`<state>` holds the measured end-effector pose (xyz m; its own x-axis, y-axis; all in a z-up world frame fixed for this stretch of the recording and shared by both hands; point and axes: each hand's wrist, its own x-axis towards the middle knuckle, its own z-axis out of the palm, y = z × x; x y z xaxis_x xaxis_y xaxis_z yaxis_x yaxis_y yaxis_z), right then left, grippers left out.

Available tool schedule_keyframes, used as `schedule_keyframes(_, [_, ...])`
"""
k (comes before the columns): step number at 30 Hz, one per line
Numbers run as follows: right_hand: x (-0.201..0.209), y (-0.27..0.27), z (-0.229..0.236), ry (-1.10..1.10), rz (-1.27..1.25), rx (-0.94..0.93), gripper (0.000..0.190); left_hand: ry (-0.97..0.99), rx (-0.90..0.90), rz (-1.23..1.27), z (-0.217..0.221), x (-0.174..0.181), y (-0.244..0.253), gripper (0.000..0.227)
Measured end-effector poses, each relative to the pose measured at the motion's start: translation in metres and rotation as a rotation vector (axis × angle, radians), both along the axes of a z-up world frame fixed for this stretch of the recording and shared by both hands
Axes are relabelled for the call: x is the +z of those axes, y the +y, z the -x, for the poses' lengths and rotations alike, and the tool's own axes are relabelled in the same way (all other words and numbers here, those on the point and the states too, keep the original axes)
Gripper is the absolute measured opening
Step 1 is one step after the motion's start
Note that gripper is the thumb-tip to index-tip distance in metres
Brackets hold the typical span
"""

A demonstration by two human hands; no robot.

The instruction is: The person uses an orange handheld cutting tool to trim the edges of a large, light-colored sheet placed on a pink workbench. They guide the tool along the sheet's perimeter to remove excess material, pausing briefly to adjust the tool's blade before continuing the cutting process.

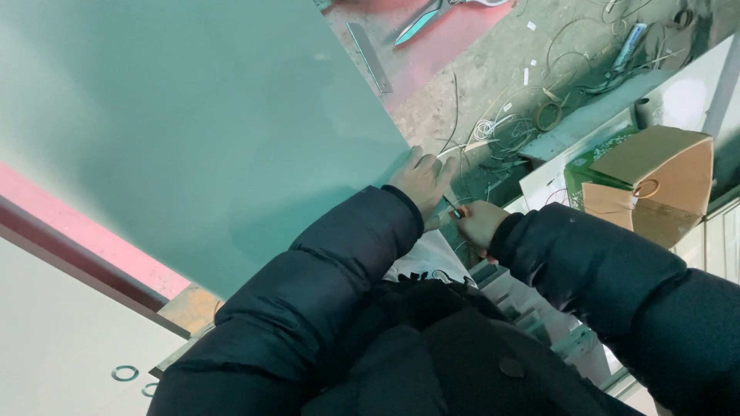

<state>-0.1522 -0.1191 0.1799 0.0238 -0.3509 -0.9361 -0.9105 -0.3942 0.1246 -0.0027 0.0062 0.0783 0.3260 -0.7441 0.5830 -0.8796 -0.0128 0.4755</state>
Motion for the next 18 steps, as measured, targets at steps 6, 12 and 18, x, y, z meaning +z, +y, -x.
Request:
schedule_keyframes(6, [0.000, 0.004, -0.007, 0.021, -0.005, 0.077, 0.035, -0.070, 0.019, 0.016, 0.006, -0.016, -0.004, 0.034])
schedule_keyframes(12, [-0.002, 0.005, -0.004, 0.049, -0.011, 0.171, 0.033, -0.034, -0.046, -0.001, -0.002, -0.005, 0.001, 0.041])
schedule_keyframes(18, [0.009, 0.012, -0.026, 0.063, 0.011, 0.128, 0.037, -0.035, -0.012, -0.004, -0.027, 0.043, 0.011, 0.028])
